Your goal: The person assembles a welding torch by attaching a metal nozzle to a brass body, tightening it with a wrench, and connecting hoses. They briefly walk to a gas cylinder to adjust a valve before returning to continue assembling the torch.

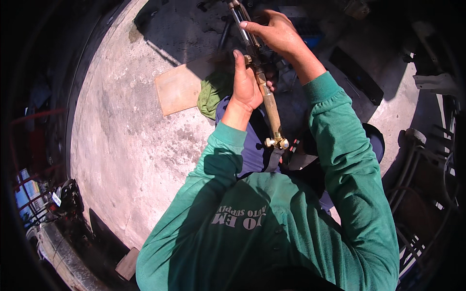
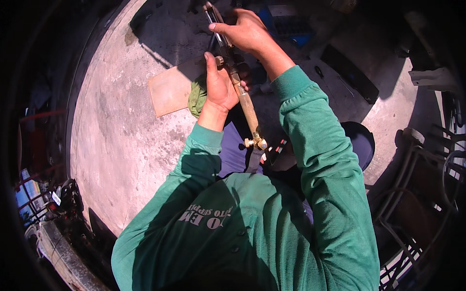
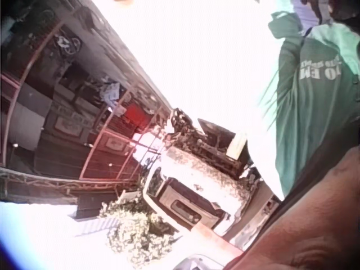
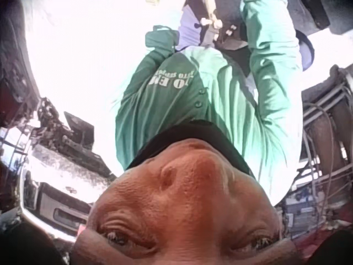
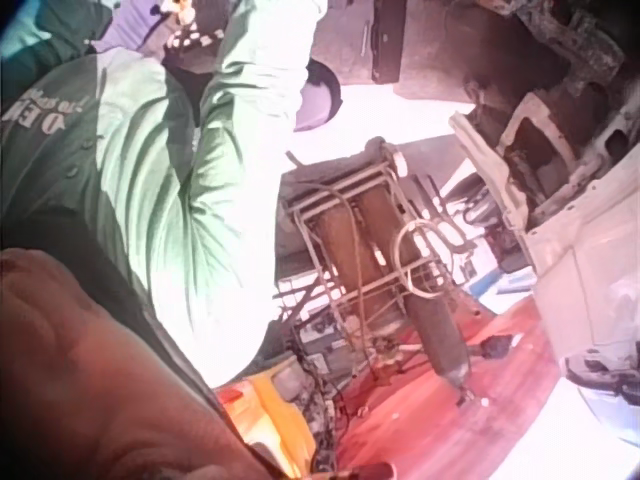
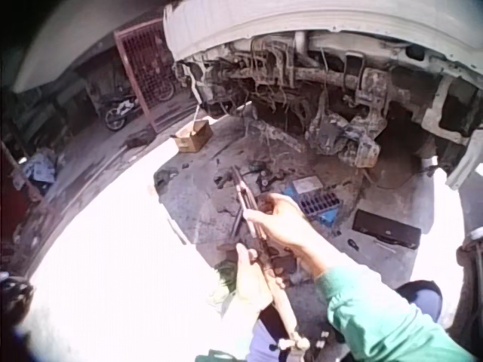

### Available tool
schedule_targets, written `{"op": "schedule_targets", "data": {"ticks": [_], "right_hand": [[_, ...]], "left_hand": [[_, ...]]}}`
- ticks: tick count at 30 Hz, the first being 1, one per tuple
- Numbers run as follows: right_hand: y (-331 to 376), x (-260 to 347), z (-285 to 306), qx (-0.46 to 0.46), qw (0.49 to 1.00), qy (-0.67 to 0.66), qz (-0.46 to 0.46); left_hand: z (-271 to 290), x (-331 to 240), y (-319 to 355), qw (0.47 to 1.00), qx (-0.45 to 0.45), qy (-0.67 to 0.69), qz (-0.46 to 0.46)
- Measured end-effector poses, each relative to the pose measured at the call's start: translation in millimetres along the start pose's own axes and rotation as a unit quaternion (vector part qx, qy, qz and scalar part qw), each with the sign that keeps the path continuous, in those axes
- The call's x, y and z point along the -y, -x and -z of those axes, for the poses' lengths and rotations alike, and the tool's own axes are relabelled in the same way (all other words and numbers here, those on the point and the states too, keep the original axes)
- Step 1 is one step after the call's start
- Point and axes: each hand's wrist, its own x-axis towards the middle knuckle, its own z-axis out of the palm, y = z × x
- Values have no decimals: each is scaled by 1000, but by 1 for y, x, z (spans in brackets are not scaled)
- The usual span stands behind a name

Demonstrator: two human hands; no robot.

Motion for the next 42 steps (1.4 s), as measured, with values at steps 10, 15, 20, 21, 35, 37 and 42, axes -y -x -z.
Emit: {"op": "schedule_targets", "data": {"ticks": [10, 15, 20, 21, 35, 37, 42], "right_hand": [[54, -12, 6, -60, 944, -322, 46], [35, 10, 11, -42, 887, -457, -53], [82, -29, 17, 136, 776, -616, 22], [103, -32, 7, 88, 818, -568, -6], [163, -46, -33, 244, 756, -581, -176], [161, -44, -32, 259, 733, -606, -168], [158, -26, -32, 274, 718, -628, -122]], "left_hand": [[-7, -4, 6, 999, -2, -53, 5], [-2, 14, 12, 996, 12, -79, 27], [16, 14, -5, 997, -8, 73, -17], [16, 13, -4, 996, -12, 82, -33], [0, -28, 15, 993, 91, 45, -67], [-3, -35, 19, 993, 80, 11, -91], [-12, -39, 27, 982, 146, 10, -119]]}}
